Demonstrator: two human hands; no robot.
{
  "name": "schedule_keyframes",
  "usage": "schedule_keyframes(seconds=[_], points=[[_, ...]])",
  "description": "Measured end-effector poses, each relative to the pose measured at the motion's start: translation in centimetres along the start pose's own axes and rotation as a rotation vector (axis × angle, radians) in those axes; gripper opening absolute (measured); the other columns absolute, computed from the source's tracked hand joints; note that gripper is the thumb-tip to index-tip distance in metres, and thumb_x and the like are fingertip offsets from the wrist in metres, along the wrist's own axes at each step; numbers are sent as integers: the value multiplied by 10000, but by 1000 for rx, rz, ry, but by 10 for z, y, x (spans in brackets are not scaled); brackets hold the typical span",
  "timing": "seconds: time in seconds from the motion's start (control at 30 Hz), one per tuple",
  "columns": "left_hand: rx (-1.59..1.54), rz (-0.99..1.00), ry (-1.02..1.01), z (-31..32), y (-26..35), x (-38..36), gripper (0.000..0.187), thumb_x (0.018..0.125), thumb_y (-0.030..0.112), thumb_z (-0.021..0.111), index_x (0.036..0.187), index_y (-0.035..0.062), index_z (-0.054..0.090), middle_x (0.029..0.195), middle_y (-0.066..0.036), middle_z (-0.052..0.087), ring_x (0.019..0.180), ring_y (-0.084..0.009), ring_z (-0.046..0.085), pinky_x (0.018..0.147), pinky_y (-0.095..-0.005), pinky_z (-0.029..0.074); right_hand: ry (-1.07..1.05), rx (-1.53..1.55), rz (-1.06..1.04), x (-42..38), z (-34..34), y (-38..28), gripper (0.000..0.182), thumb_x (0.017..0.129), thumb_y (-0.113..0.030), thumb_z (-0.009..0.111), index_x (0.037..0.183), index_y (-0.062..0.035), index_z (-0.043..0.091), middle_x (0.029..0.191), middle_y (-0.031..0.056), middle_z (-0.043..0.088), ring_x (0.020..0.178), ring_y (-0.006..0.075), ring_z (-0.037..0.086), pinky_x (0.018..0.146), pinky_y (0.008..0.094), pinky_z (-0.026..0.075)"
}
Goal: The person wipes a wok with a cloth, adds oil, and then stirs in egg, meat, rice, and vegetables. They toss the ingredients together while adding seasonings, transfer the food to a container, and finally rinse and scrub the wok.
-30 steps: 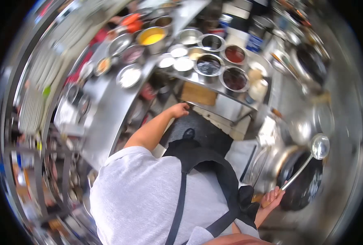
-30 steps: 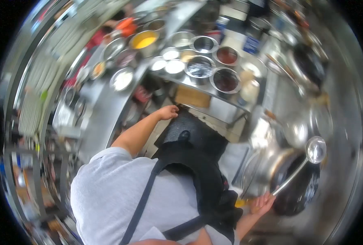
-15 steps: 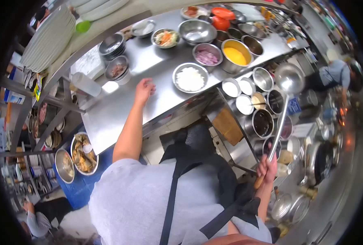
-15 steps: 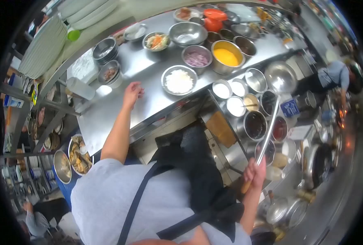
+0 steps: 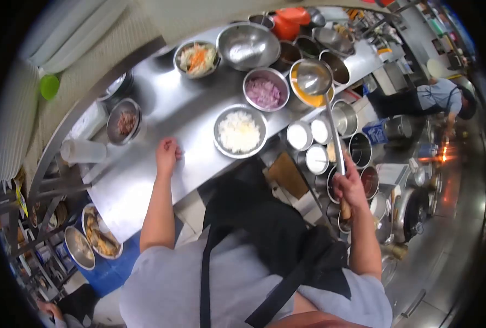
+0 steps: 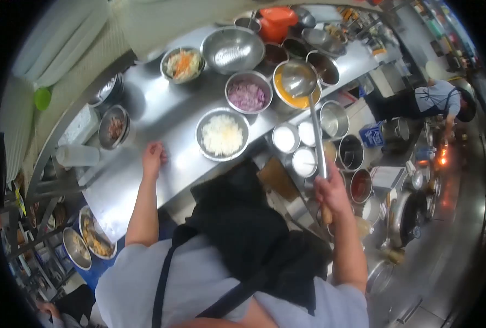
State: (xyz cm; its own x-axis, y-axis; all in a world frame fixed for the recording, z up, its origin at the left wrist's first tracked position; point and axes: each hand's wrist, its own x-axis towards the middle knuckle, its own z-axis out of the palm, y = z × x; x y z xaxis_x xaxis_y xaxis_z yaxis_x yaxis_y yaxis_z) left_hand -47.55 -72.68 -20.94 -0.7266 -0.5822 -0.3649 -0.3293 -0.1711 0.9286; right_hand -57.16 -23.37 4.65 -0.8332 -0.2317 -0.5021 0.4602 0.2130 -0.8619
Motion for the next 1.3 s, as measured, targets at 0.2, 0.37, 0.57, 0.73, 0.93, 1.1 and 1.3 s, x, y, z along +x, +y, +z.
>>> schedule_keyframes(seconds=[0.2,0.37,0.57,0.73,0.93,1.1,1.3], points=[[-13,61,196,-22,-1,-21,152,943,173,569,1020,43,561,785,-47,585,628,-114,562,517,-252,472,0,-29,10,-5,-4,-9,710,881,-3,500,1509,-181,222,592,-14,411,415,62,383,374,199,335],[-145,379,954,-104,21,6,176,916,138,578,1023,14,511,809,-69,562,657,-138,557,530,-264,460,-28,40,-87,-11,-17,-5,735,889,-19,515,1518,-188,176,612,-8,412,398,61,373,361,194,330],[-103,760,703,-27,155,-9,89,915,68,562,980,16,530,836,-39,543,646,-106,485,537,-241,393,-102,499,-219,-33,-29,16,753,914,-98,543,1524,-204,115,663,13,398,397,53,376,339,197,345],[-118,615,-178,147,157,-17,83,921,99,581,974,47,542,822,-13,531,627,-74,451,537,-221,371,-28,905,-335,-100,-39,60,734,938,-97,531,1524,-248,115,724,34,426,394,44,368,335,202,362],[86,464,-1185,286,94,-78,90,930,117,597,962,48,547,798,12,516,635,-57,444,541,-202,357,693,1017,-581,-271,-19,152,666,957,-113,500,1515,-260,166,821,45,463,446,38,380,379,204,368],[214,427,-1466,334,98,-152,87,944,129,587,953,57,538,753,36,491,625,-29,425,520,-177,324,1611,1102,-586,-405,4,238,679,949,-73,475,1513,-253,143,755,28,470,483,78,409,419,256,382],[252,511,-1520,360,78,-211,92,957,150,565,953,62,538,711,44,466,608,-30,407,513,-180,314,2086,1227,-301,-548,17,388,837,873,4,508,1524,-194,22,677,29,468,511,127,460,442,312,392]])
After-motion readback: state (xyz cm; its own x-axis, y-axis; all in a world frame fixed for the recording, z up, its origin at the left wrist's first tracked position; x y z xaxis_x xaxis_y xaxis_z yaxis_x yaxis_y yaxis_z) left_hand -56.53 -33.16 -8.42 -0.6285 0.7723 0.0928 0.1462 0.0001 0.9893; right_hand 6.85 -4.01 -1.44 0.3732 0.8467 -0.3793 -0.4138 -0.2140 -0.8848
